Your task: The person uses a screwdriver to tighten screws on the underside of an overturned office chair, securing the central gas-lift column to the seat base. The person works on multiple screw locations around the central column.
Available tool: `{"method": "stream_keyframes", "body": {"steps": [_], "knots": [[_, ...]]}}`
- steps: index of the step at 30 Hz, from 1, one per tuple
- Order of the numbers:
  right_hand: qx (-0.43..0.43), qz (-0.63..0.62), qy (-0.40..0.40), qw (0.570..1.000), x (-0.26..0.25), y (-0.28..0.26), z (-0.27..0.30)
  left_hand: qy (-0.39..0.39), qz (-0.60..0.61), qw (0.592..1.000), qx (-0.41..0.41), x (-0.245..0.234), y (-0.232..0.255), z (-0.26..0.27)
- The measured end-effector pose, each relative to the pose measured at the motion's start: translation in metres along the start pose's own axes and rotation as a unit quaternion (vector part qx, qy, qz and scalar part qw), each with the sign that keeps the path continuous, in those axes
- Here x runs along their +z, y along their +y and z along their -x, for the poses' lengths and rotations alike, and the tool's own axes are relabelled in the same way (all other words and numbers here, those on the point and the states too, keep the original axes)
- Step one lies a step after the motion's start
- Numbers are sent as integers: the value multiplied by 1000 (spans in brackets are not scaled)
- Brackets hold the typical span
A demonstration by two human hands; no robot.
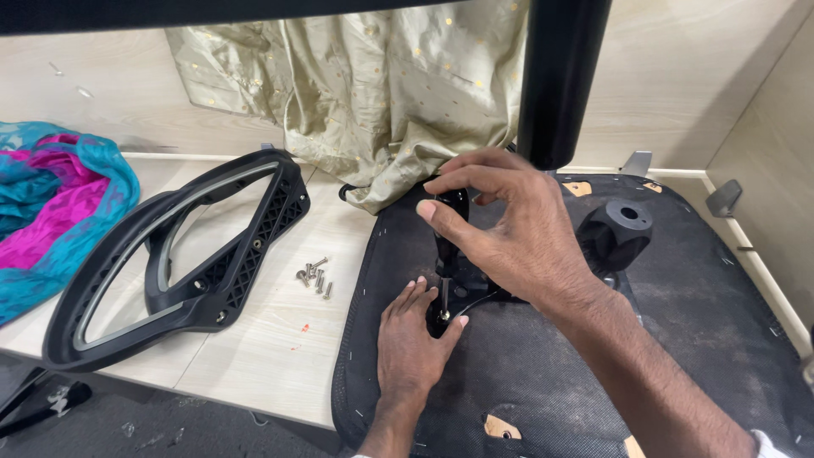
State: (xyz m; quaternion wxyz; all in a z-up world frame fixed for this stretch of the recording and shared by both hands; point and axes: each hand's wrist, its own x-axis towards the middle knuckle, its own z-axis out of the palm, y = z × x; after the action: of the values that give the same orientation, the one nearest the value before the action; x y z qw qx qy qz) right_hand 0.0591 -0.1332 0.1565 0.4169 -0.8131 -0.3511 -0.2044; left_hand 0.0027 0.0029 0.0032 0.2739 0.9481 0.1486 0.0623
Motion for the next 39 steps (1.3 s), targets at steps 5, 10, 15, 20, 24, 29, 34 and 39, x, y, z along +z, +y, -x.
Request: {"method": "stream_keyframes", "body": {"steps": [5,10,15,20,24,29,34,39], "knots": [[11,0,-19,1000,3,-5,-10,14,8,1000,14,-1,-1,1],[30,-38,-44,998,1,-8,-17,-6,-1,1000,1,-1,2,-2],[45,-44,-63,996,0,-8,-21,-21,1,1000,-15,-3,4,-2],[29,-16,-72,997,1,-10,-25,-21,-2,1000,-14,-3,5,-2],[32,-21,-74,997,0,-10,-24,-16,-2,1000,-9,-2,4,-2],[23,-74,-32,996,-1,-7,-20,16,19,1000,4,-3,4,0],[66,-64,-38,995,-3,-3,-13,24,47,999,-2,-5,6,4],[102,-49,-45,993,-5,-3,-10,55,62,996,21,-8,6,6]]}}
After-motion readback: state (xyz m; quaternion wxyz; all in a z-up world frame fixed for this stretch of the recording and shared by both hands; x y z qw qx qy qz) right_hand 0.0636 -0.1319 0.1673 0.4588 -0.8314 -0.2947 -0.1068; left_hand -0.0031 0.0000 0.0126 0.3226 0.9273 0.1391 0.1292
